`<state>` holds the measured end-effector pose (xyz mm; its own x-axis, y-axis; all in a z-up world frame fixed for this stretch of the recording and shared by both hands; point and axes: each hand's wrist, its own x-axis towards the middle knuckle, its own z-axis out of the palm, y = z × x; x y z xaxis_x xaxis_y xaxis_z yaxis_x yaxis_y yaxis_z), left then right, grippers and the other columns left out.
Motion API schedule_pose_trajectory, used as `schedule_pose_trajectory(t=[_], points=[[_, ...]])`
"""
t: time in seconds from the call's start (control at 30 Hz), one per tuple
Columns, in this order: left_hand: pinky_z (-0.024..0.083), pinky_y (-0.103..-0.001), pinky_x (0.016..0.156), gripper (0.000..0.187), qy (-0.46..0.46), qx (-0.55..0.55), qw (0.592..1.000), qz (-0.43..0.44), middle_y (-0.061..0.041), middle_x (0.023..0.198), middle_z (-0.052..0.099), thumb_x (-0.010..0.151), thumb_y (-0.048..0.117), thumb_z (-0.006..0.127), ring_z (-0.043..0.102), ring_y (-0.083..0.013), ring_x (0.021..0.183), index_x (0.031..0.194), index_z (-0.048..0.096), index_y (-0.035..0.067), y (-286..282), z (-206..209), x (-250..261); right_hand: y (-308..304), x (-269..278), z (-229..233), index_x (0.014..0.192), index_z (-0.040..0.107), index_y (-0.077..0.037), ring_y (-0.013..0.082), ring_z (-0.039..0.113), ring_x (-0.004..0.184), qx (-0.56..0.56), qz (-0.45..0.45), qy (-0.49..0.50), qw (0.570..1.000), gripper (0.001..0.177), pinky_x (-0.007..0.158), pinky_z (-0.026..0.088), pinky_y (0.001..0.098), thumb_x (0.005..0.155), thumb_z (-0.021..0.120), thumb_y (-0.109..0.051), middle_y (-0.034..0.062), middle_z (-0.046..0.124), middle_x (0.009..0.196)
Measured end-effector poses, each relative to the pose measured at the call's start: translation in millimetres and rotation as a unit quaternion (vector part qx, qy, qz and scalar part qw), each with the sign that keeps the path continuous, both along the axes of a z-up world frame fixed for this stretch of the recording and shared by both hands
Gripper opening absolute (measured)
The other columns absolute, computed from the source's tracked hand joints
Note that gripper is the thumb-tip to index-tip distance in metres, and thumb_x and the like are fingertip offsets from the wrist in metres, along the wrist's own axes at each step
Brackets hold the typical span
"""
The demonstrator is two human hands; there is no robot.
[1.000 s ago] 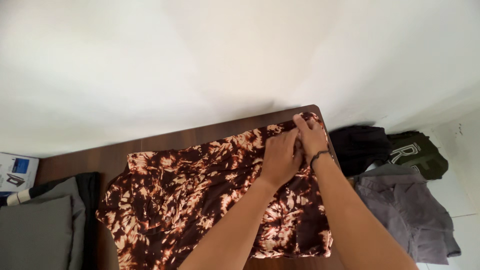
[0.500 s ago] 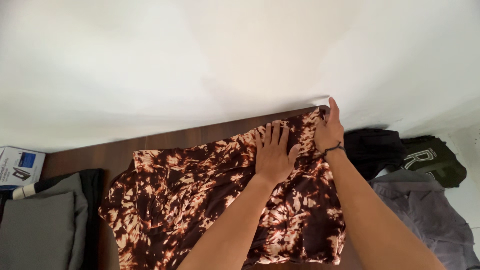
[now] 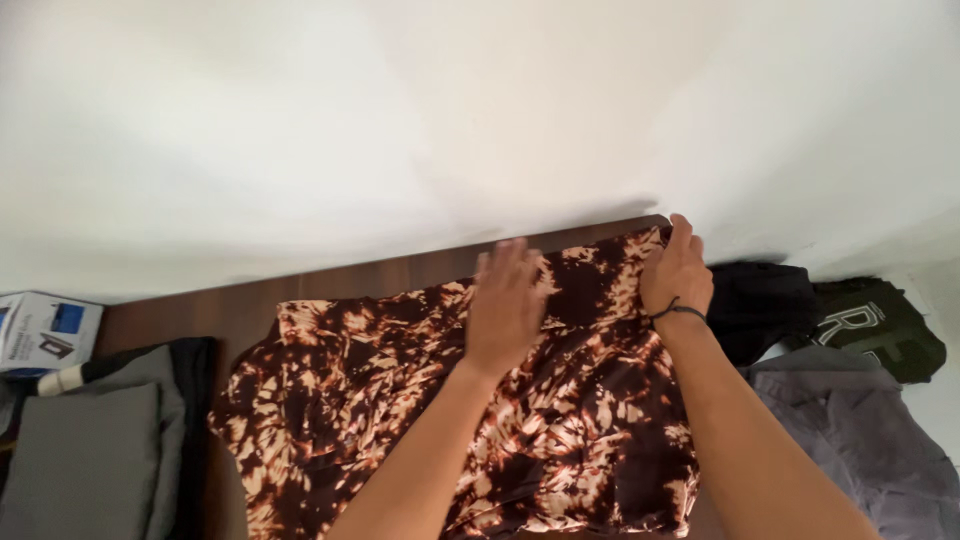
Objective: The person picks up a shirt, spreads it out on a table, and folds the sides and bottom until it is a square.
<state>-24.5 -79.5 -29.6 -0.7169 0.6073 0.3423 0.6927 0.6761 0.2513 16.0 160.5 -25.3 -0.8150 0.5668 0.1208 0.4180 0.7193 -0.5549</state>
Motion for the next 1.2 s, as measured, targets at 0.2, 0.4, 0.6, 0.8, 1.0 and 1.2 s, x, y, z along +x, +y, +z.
schedule_pose_trajectory(t=[0.2, 0.4, 0.6, 0.8, 1.0, 1.2], points=[[0.009, -0.050, 0.129, 0.060, -0.064, -0.091, 0.972, 0.208, -0.012, 0.166, 0.028, 0.110, 0.045, 0.021, 0.015, -0.0307, 0.157, 0.154, 0.040, 0.008, -119.2, -3.4, -0.2, -26.4, 13.0, -9.4, 0.141, 0.050, -0.017, 0.0332, 0.042, 0.144, 0.177, 0.137, -0.107, 0.969, 0.043, 0.121, 0.033, 0.0503, 0.102, 0.052, -0.032, 0.0145, 0.047, 0.150], [0.006, -0.050, 0.123, 0.070, -0.119, -0.178, 0.953, 0.214, -0.014, 0.166, 0.018, 0.105, 0.055, 0.022, 0.009, -0.0326, 0.152, 0.159, 0.025, 0.011, -183.4, -1.3, -23.3, -20.9, 25.7, -33.6, 0.158, 0.033, -0.012, 0.0374, 0.019, 0.151, 0.228, 0.225, -0.066, 0.945, 0.068, 0.120, 0.016, 0.0551, 0.103, 0.037, -0.052, 0.0195, 0.026, 0.165], [0.020, -0.050, 0.125, 0.053, -0.094, 0.035, 0.928, 0.359, -0.017, 0.162, 0.034, 0.109, 0.038, 0.034, 0.026, -0.0359, 0.152, 0.151, 0.043, 0.007, -243.7, 18.3, 81.7, -59.4, 91.3, -14.0, 0.158, 0.033, -0.017, 0.0337, 0.017, 0.156, 0.215, 0.267, -0.086, 0.936, 0.067, 0.124, 0.014, 0.0532, 0.102, 0.035, -0.054, 0.0151, 0.024, 0.166], [0.042, -0.053, 0.108, 0.037, -0.114, 0.021, 0.840, 0.530, -0.017, 0.130, 0.059, 0.091, 0.019, 0.059, 0.054, -0.0392, 0.126, 0.126, 0.063, 0.010, -301.0, 25.5, 243.5, -89.3, 157.2, -11.4, 0.155, 0.035, -0.018, 0.0333, 0.015, 0.154, 0.226, 0.328, -0.157, 0.904, 0.063, 0.122, 0.013, 0.0523, 0.101, 0.037, -0.050, 0.0148, 0.023, 0.165], [0.043, -0.048, 0.111, 0.057, -0.212, 0.165, 0.723, 0.636, -0.024, 0.133, 0.058, 0.088, 0.031, 0.075, 0.053, -0.0416, 0.129, 0.129, 0.053, -0.002, -321.0, -15.7, 305.6, -111.2, 187.2, 3.9, 0.152, 0.040, -0.016, 0.0324, 0.021, 0.153, 0.206, 0.356, -0.162, 0.897, 0.061, 0.124, 0.017, 0.0509, 0.101, 0.041, -0.049, 0.0136, 0.029, 0.163], [0.034, -0.037, 0.115, 0.120, -0.284, 0.511, 0.620, 0.524, -0.027, 0.158, 0.032, 0.082, 0.019, 0.081, 0.039, -0.0346, 0.144, 0.158, -0.011, 0.005, -328.0, -38.7, 305.5, -88.7, 238.1, 10.8, 0.149, 0.046, -0.020, 0.0309, 0.035, 0.147, 0.224, 0.309, -0.209, 0.900, 0.061, 0.122, 0.025, 0.0502, 0.095, 0.052, -0.047, 0.0120, 0.039, 0.157]])
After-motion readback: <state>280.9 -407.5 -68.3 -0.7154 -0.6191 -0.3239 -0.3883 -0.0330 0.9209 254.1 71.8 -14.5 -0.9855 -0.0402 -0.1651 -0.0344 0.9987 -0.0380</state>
